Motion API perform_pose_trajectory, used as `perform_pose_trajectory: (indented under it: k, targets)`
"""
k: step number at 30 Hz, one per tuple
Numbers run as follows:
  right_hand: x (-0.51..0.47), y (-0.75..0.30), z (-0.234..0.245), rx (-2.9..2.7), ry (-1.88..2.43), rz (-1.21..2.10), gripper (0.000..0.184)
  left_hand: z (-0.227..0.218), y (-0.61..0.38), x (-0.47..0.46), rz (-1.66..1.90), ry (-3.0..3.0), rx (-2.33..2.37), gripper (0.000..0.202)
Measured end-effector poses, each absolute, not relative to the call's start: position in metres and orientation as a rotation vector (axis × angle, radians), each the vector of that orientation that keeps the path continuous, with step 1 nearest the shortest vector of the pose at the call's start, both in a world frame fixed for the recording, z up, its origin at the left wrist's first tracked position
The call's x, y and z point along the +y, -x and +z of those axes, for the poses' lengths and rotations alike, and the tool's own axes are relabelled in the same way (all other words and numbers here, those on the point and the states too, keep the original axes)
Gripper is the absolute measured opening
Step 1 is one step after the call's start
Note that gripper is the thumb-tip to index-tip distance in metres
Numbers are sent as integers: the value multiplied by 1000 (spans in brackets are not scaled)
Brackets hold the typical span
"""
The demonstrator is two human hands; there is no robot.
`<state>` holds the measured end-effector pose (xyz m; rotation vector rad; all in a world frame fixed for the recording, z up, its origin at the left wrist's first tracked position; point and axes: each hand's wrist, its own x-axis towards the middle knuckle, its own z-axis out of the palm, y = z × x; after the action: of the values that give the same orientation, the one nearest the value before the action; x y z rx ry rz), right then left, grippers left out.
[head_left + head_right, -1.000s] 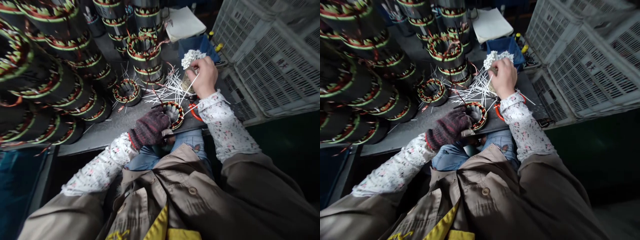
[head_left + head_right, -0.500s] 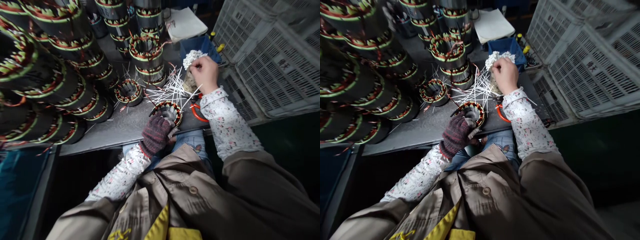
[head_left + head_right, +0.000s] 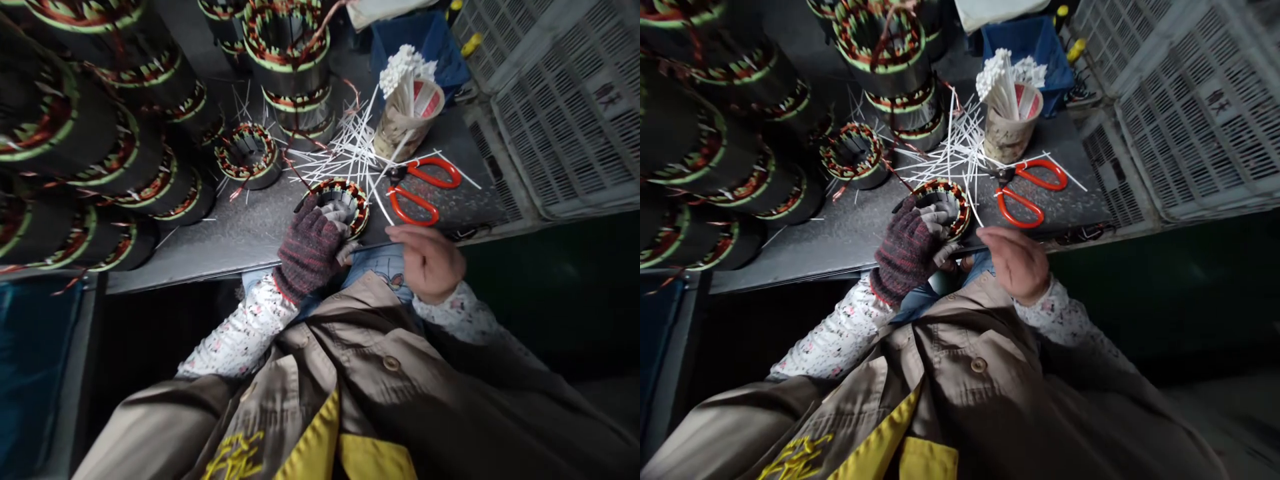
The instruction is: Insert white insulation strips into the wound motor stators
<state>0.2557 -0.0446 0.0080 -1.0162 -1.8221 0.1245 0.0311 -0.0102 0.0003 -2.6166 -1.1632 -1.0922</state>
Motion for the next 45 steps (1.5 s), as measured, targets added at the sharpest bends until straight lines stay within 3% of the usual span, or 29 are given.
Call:
perform_pose_trajectory:
  k: [5, 10, 15, 19, 22, 25, 34, 45]
  targets:
    - [-81, -256, -15, -1790, 975, 213, 28, -1, -31, -13, -1017, 2654, -1293, 30]
    - [-88, -262, -23, -1869, 1184, 253, 26, 3, -31, -14, -1048, 2675, -1245, 60]
    - [-81, -266, -34, -1988, 1408, 477, 23, 1, -33, -12, -1021, 2696, -1244, 60]
    - [-70, -265, -28, -1711, 1455, 878, 15, -1, -34, -12, -968, 2716, -1327, 57]
    - [-61, -264, -14, -1210, 1361, 1298, 25, -1, -34, -12, -948, 2690, -1267, 58]
    - [-54, -262, -3, -941, 1259, 1470, 34, 0, -34, -12, -949, 2647, -1245, 58]
    - [-53, -251, 2, -889, 1246, 1424, 40, -1, -35, -13, -929, 2693, -1325, 59]
    - [-72, -244, 10, -1273, 1441, 1378, 40, -1, -38, -14, -905, 2644, -1399, 60]
